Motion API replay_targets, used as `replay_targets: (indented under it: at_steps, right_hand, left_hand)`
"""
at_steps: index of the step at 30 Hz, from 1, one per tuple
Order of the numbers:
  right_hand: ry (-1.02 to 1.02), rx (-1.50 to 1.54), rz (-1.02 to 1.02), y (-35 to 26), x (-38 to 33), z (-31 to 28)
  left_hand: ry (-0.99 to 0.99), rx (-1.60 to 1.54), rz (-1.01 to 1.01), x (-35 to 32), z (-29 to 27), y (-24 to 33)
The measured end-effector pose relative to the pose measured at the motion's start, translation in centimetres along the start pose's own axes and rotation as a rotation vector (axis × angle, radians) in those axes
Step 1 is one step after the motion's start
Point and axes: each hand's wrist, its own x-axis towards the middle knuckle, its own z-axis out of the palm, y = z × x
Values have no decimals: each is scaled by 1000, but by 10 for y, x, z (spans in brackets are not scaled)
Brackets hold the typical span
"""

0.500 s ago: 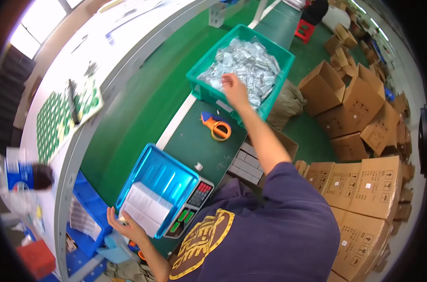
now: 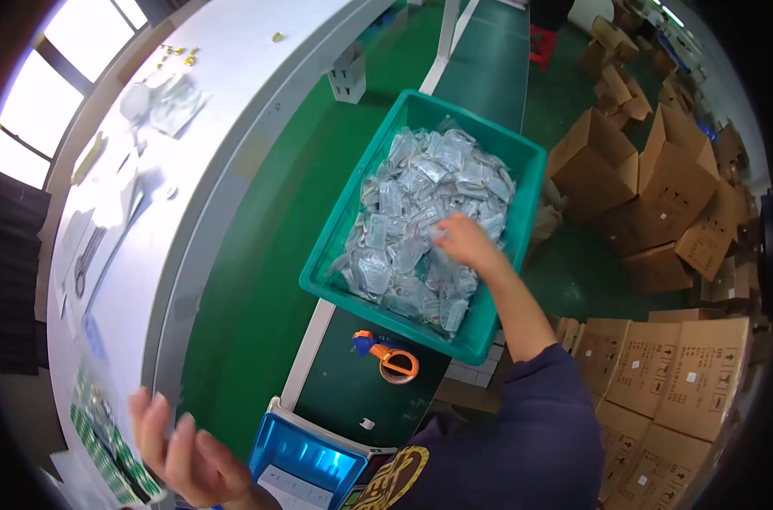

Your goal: Weighing and packing items into cardboard boxes and sealing them with tape.

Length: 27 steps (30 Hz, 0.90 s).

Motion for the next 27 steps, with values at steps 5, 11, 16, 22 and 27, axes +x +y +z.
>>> replay_targets:
  at_steps: [5, 11, 16, 22, 27]
  right_hand:
    - [257, 186, -29, -17, 48, -74]
    - [912, 496, -28, -12, 238, -97]
    - [764, 822, 136, -24, 383, -81]
    - [933, 1137, 30, -83, 431, -54]
    - [887, 221, 51, -78, 489, -13]
  left_hand:
    - [-227, 347, 97, 63, 45, -4]
    - [-135, 246, -6, 68, 65, -1]
    - [-222, 378, 137, 61, 59, -15]
    - [-198, 526, 127, 46, 62, -10]
    - [-200, 572, 263, 47, 60, -20]
